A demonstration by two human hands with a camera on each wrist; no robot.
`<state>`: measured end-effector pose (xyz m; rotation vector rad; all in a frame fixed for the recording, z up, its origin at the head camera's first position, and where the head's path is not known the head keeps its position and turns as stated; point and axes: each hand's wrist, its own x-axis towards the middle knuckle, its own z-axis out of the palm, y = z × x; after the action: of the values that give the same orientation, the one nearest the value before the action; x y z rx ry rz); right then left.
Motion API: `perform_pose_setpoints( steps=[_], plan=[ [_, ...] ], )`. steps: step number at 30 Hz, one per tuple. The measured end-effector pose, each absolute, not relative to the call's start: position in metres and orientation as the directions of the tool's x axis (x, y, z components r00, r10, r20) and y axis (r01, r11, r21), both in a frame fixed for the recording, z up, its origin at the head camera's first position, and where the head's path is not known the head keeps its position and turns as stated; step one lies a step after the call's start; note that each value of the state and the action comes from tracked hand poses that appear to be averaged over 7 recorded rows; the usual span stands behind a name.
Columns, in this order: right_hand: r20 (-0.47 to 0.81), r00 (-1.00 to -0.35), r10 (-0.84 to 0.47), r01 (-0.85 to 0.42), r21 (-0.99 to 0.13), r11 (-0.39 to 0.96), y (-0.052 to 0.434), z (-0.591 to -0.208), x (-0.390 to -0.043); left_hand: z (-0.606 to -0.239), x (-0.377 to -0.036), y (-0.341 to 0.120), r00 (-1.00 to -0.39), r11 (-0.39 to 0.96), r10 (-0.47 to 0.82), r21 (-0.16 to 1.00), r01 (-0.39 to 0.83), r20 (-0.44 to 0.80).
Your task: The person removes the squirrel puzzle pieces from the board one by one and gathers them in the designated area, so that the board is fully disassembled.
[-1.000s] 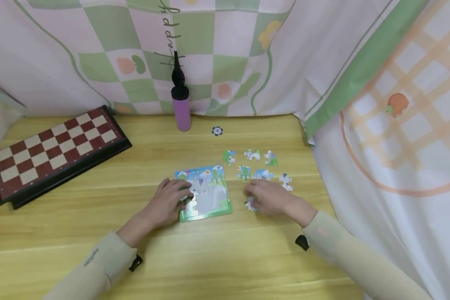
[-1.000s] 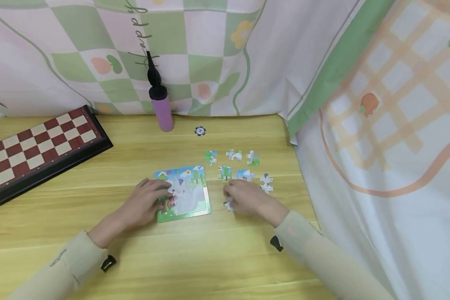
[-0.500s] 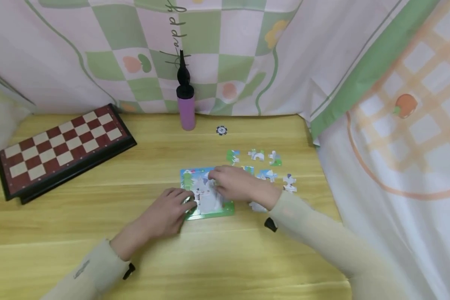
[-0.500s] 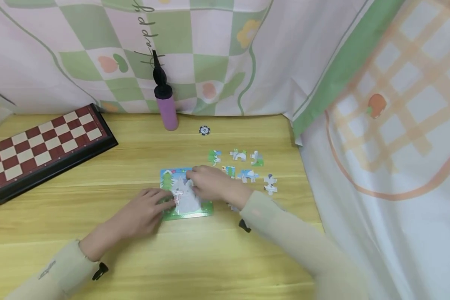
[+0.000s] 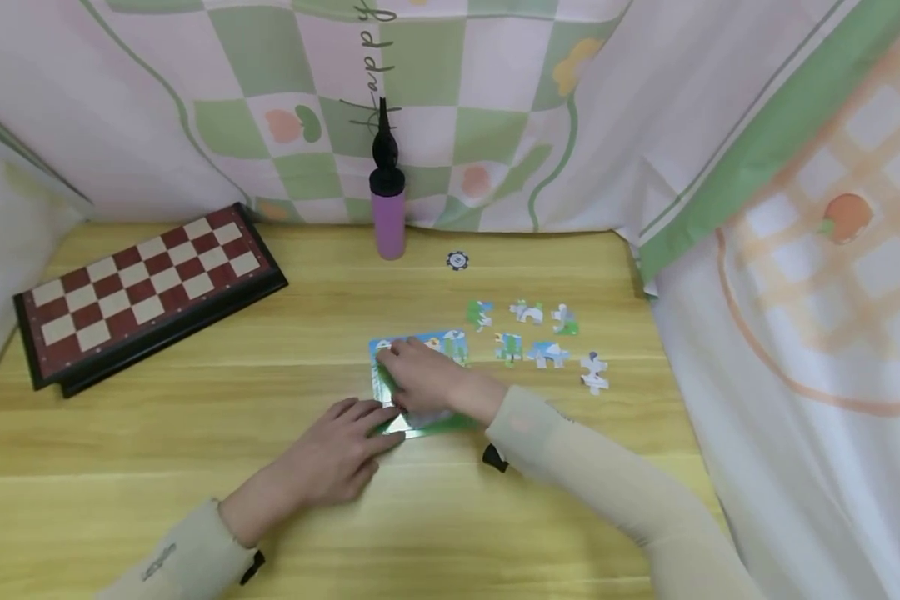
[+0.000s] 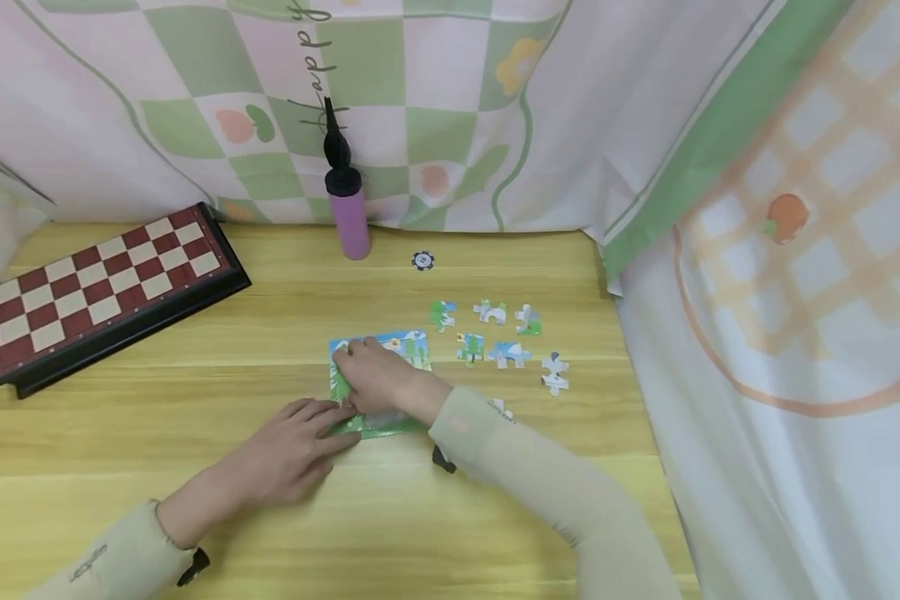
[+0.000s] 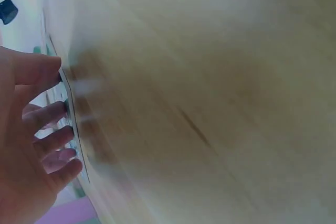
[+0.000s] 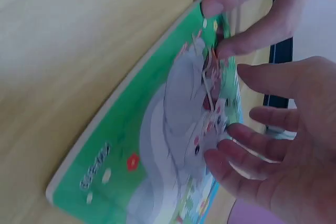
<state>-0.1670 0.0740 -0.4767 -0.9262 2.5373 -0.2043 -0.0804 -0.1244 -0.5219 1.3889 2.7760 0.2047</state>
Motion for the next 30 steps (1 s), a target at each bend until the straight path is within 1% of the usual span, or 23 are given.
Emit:
perform_pose_setpoints(
  steps=[5,13,23,30],
  plan=[
    [-0.346,-0.695,-0.631,-0.562,-0.287,0.776,0.073,-0.476,-0.164,-0.52,-0.082,-0.121,-0.603,0.594,0.798,0.156,0.789,0.012],
    [-0.361,-0.694,-0.624,-0.543,-0.307,0.782,0.069,-0.475,-0.165,-0.517,-0.083,-0.121,-0.612,0.602,0.791,0.184,0.777,-0.006],
    [-0.375,-0.686,-0.624,-0.545,-0.305,0.781,0.068,-0.484,-0.175,-0.522,-0.081,-0.123,-0.615,0.595,0.786,0.194,0.78,0.061],
    [-0.406,-0.656,-0.636,-0.514,-0.378,0.77,0.067,-0.488,-0.183,-0.523,-0.079,-0.123,-0.623,0.603,0.78,0.195,0.773,0.057]
  ],
)
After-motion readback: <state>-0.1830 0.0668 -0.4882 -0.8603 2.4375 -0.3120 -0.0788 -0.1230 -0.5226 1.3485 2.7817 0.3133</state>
